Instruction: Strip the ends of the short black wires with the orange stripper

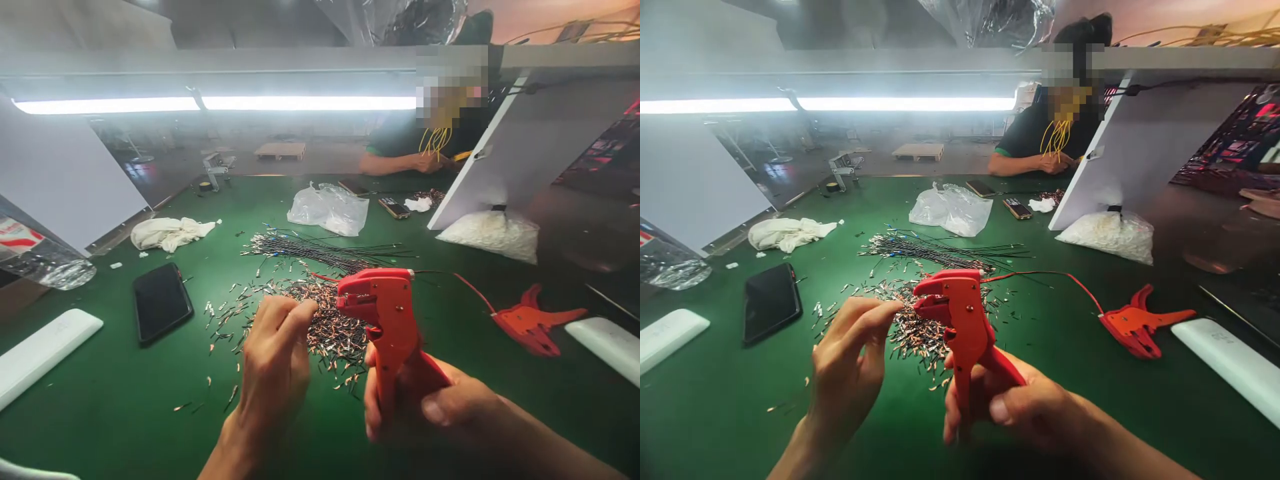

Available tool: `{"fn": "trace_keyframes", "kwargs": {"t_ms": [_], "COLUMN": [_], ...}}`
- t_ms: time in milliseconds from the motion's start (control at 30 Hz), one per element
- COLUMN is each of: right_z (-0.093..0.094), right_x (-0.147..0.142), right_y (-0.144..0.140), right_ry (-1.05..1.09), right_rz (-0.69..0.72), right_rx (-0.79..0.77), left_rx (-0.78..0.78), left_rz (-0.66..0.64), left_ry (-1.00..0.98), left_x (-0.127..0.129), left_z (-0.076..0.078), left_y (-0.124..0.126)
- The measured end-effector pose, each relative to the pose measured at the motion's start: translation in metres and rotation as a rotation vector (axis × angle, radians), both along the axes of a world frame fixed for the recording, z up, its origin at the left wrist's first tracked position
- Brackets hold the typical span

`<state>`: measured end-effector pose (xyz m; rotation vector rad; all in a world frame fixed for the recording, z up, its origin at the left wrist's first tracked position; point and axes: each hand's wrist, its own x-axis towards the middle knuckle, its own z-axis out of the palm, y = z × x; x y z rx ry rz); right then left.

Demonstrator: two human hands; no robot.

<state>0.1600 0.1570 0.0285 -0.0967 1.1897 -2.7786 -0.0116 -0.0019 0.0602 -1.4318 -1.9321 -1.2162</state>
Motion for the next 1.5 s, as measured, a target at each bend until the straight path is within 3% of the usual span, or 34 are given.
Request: {"fn": "trace_keyframes", "kwargs": {"t_ms": [200, 433, 633, 867, 1067, 1333, 1500], "right_z": [-0.006, -0.014, -0.018, -0.009, -0.004, -0.004, -0.005], "right_x": [-0.001, 0.000, 0.001, 0.001, 0.001, -0.003, 0.004], "right_y": [0.001, 0.001, 0.005, 0.007, 0.010, 0.006, -0.003], "right_ry": [-0.008, -0.027, -0.042, -0.042, -0.074, -0.015, -0.108], "right_rz": [0.002, 0.025, 0.036, 0.048, 0.168, 0.133, 0.004], "right_rx": [0.030, 0.018, 0.073, 0.189, 0.278, 0.254, 0.185], "left_rx": [0.054, 0.099, 0.065, 0.050, 0.007, -0.014, -0.013], "left_rz": [-0.013, -0.086, -0.047, -0.011, -0.085, -0.097, -0.082], "left_ry": [-0.114, 0.022, 0.050, 0.090, 0.068, 0.107, 0.114], "left_x": [-0.003, -0.005, -0.006, -0.005, -0.004, -0.004, -0.004], "left_z": [0.002, 0.008, 0.005, 0.004, 0.003, 0.004, 0.003], "left_y": [-0.002, -0.001, -0.001, -0.001, 0.001, 0.000, -0.001]}}
